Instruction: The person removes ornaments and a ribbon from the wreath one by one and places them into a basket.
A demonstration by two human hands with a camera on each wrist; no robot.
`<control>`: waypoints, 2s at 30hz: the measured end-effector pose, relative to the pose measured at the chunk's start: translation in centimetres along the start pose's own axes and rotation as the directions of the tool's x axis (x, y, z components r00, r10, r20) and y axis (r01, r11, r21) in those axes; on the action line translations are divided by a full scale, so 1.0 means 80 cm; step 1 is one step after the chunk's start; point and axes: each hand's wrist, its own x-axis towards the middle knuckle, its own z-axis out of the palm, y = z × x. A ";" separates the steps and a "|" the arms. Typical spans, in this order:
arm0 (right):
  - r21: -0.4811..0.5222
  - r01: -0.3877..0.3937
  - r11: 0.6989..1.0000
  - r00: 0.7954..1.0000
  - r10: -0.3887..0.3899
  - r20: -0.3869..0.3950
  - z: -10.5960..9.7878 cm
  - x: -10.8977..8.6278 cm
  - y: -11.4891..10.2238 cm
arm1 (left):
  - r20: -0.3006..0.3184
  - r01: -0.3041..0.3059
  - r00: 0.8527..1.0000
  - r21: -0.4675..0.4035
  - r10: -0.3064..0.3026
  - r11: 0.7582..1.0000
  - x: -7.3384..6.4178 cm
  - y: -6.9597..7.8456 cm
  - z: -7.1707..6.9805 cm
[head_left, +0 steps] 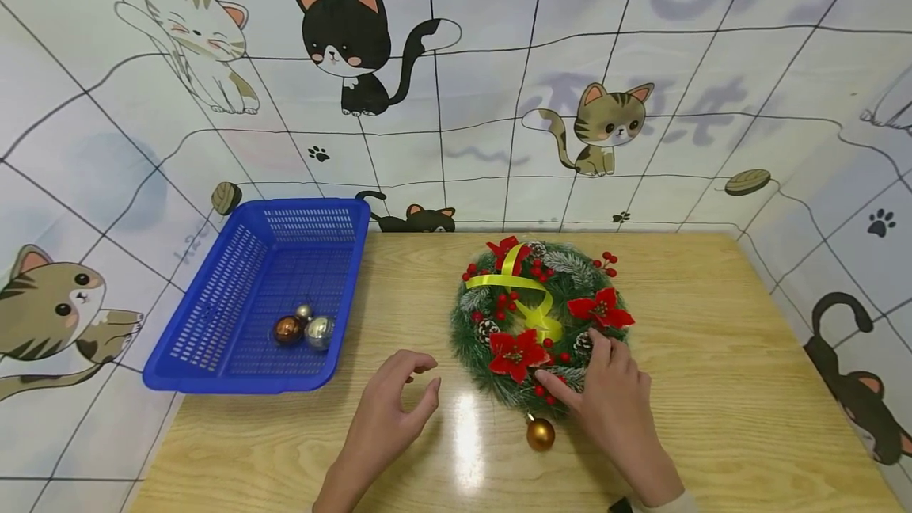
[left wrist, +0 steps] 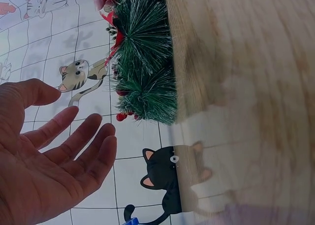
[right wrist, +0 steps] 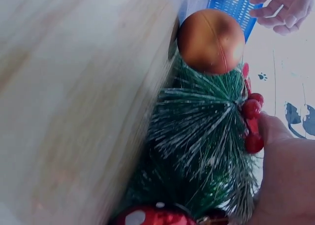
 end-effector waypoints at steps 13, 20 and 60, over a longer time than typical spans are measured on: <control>0.051 0.040 0.998 0.999 -0.039 -0.031 -0.004 0.005 0.012 | 0.023 0.025 0.999 -0.028 -0.024 0.999 -0.002 0.004 0.006; 0.065 0.023 0.998 0.998 -0.020 -0.051 -0.004 0.008 0.013 | 0.033 0.029 0.999 -0.016 -0.029 0.999 -0.002 0.008 0.011; 0.053 0.001 0.999 0.999 -0.003 0.039 -0.014 0.014 0.018 | 0.140 -0.069 0.987 -0.032 0.073 0.997 -0.015 0.019 0.043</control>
